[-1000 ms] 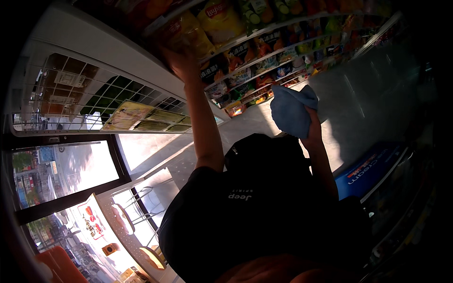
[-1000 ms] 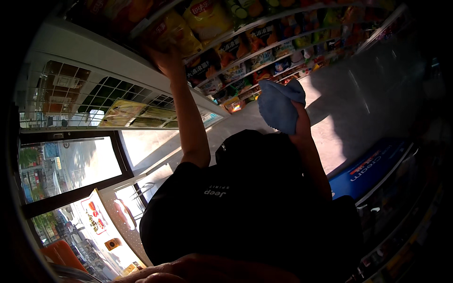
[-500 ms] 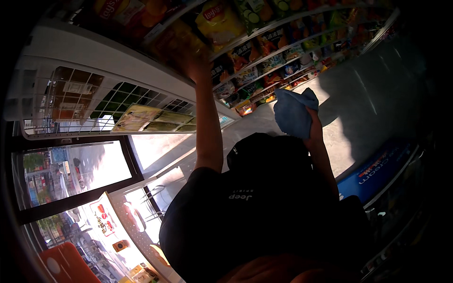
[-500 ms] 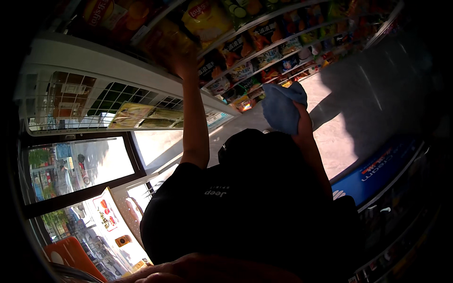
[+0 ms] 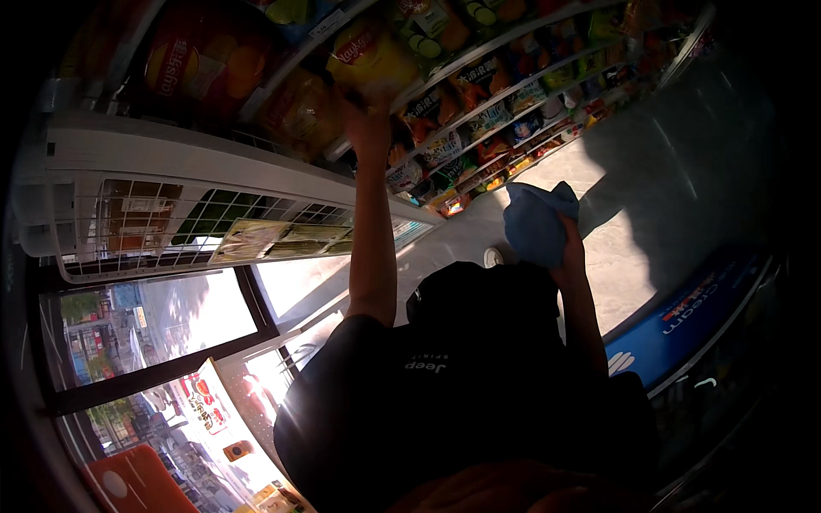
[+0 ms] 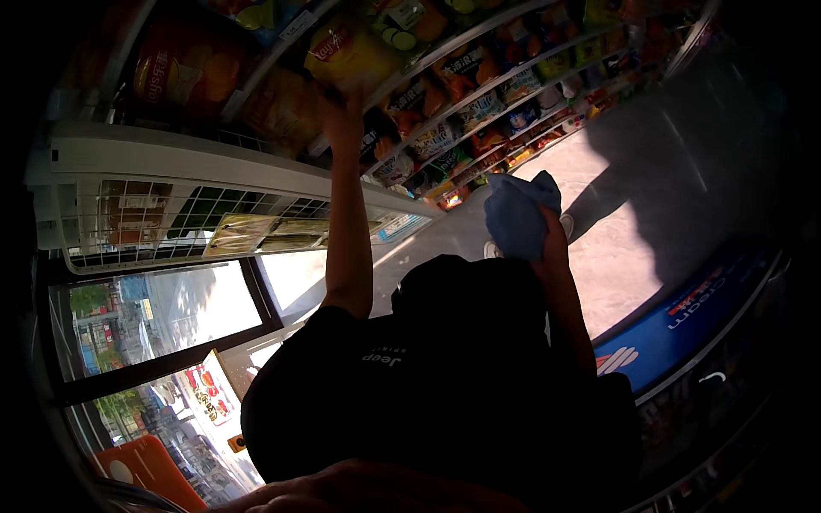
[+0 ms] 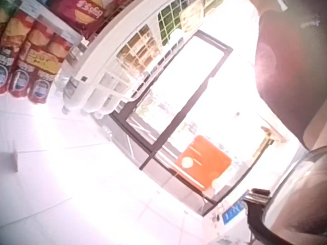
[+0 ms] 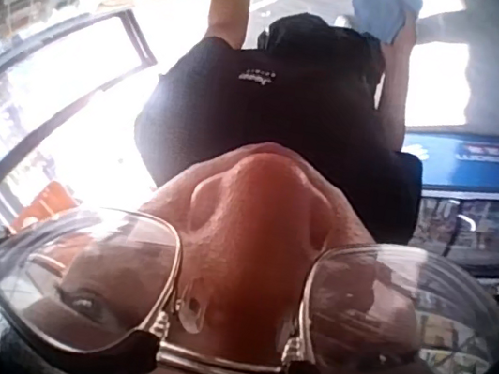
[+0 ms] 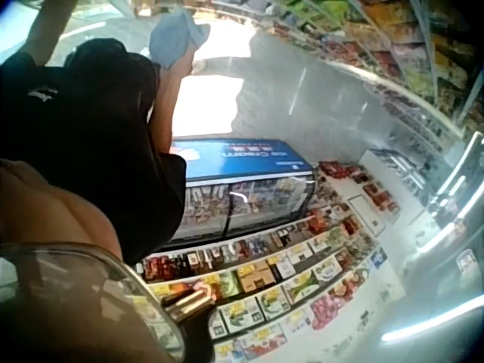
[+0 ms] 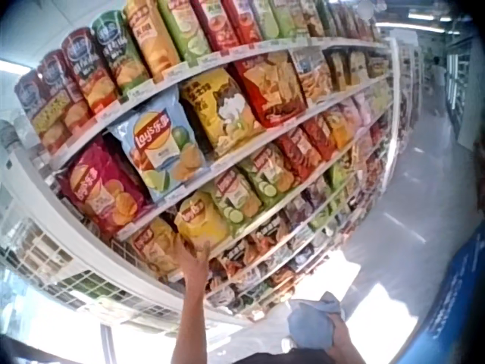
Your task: The person picks up snack bags from shelves and wipes them with a blue cloth before returning them to the shelf.
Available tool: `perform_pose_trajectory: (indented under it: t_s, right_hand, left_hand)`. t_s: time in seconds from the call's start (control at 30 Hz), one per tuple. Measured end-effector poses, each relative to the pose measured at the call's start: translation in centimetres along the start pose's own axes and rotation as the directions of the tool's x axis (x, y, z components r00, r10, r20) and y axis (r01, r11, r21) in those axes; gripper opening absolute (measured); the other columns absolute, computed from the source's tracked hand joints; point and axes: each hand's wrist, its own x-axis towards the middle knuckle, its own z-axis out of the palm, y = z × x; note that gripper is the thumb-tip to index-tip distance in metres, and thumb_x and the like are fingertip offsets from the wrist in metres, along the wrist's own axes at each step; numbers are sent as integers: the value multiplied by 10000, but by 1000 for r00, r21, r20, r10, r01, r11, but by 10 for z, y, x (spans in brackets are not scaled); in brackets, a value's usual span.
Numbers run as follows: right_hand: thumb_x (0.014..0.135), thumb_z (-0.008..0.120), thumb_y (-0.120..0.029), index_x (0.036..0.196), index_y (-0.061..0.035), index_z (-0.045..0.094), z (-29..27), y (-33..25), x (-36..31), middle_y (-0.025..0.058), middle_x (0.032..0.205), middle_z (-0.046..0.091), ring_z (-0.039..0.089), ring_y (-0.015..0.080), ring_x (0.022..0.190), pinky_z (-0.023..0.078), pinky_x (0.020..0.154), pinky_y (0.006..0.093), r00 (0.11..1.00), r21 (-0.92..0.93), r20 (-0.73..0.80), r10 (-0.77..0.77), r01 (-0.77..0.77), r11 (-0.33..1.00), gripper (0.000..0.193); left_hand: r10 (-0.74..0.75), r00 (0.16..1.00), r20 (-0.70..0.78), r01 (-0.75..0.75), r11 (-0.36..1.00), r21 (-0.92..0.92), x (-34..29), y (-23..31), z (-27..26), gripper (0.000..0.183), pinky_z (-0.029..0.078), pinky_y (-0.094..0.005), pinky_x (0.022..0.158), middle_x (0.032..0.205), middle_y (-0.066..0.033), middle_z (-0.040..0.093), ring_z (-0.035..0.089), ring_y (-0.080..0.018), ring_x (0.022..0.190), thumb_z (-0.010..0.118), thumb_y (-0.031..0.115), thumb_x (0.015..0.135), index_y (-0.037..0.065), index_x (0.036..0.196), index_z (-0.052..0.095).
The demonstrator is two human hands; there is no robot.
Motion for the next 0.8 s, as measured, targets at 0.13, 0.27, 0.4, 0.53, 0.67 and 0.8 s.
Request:
perform_pose_trajectory:
  t_s: [0.13, 0.27, 0.4, 0.53, 0.67, 0.8]
  right_hand:
    - [986, 480, -306, 1362, -5, 416, -9, -5, 3, 146, 1292, 555, 570, 250, 1160, 456, 1009, 381, 996, 31, -92, 5, -2, 1000, 486]
    - [966, 490, -276, 1332, -2, 446, -16, -13, 1, 157, 1254, 577, 584, 262, 1135, 473, 990, 392, 993, 5, -113, -28, 28, 1000, 459]
    - [977, 470, -278, 1341, 6, 437, -15, -34, 1, 156, 1270, 569, 572, 270, 1155, 458, 1004, 389, 994, -9, -113, 3, -4, 1000, 464]
    - [975, 469, -276, 1346, 7, 432, 5, -64, 12, 158, 1277, 564, 557, 288, 1174, 446, 1015, 401, 998, -74, -46, 54, -57, 996, 468]
    - [964, 489, -279, 1350, -10, 433, 8, -95, 39, 158, 1281, 562, 555, 296, 1178, 444, 1016, 413, 998, -89, -7, 58, -58, 994, 474]
    - [956, 514, -305, 1359, -33, 433, 13, -119, 75, 144, 1307, 541, 554, 281, 1179, 459, 999, 413, 990, -111, 121, 78, -65, 992, 493]
  left_hand:
    - [-128, 992, -1, 128, 990, 66, 16, 2, 2, 961, 334, -400, 1069, 1434, -287, 330, 370, -379, 1328, 735, 369, 825, -58, 1461, 155]
    - [-111, 990, -89, 114, 993, 38, 21, 2, 10, 937, 361, -382, 1042, 1392, -263, 393, 431, -355, 1276, 781, 303, 785, -55, 1442, 218]
    - [-105, 983, -150, 99, 994, -48, 22, 42, 17, 907, 396, -361, 1017, 1355, -240, 432, 476, -332, 1236, 812, 227, 752, -36, 1428, 268]
    - [-114, 965, -238, 84, 988, -131, 14, 54, 17, 874, 410, -359, 1018, 1342, -210, 451, 485, -296, 1225, 797, 147, 759, -37, 1427, 265]
    - [-211, 939, -270, 75, 895, -439, 3, 50, 13, 801, 457, -374, 964, 1342, -186, 457, 500, -263, 1197, 791, 170, 784, -27, 1403, 324]
    - [-292, 933, -208, 272, 955, -121, -1, 49, -5, 668, 461, -335, 903, 1223, -132, 561, 563, -216, 1071, 772, 143, 804, 4, 1354, 419]
